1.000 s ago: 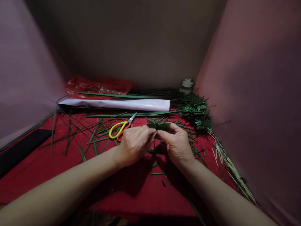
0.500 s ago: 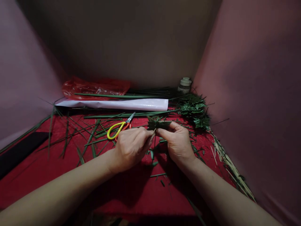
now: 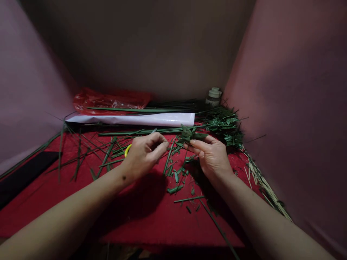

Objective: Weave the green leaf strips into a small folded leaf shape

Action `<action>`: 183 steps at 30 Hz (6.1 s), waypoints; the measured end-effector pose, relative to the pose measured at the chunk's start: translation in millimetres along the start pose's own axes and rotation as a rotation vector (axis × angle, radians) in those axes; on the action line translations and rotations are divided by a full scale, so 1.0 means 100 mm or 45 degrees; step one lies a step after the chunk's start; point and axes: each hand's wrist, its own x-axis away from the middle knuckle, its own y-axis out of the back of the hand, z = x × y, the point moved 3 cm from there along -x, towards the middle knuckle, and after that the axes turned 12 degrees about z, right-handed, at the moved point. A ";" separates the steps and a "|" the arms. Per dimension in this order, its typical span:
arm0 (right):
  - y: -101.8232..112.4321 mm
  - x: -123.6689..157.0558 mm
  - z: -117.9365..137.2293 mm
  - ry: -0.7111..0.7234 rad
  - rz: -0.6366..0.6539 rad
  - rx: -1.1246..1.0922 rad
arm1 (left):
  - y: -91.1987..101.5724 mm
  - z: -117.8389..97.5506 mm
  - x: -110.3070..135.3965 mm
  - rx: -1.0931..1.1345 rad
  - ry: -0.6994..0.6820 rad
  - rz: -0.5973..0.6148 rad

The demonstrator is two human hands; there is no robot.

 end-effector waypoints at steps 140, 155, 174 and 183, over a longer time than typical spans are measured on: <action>-0.41 0.48 0.30 1.321 0.404 1.603 | -0.14 -0.19 0.19 0.275 -0.345 -0.126; -0.39 0.50 0.28 1.200 0.426 1.476 | -0.15 -0.10 0.21 0.192 -0.428 -0.225; -0.47 0.51 0.36 1.219 0.359 1.621 | -0.13 -0.21 0.20 0.434 -0.217 -0.079; -0.49 0.53 0.36 1.332 0.340 1.677 | -0.09 -0.21 0.21 0.326 -0.345 -0.154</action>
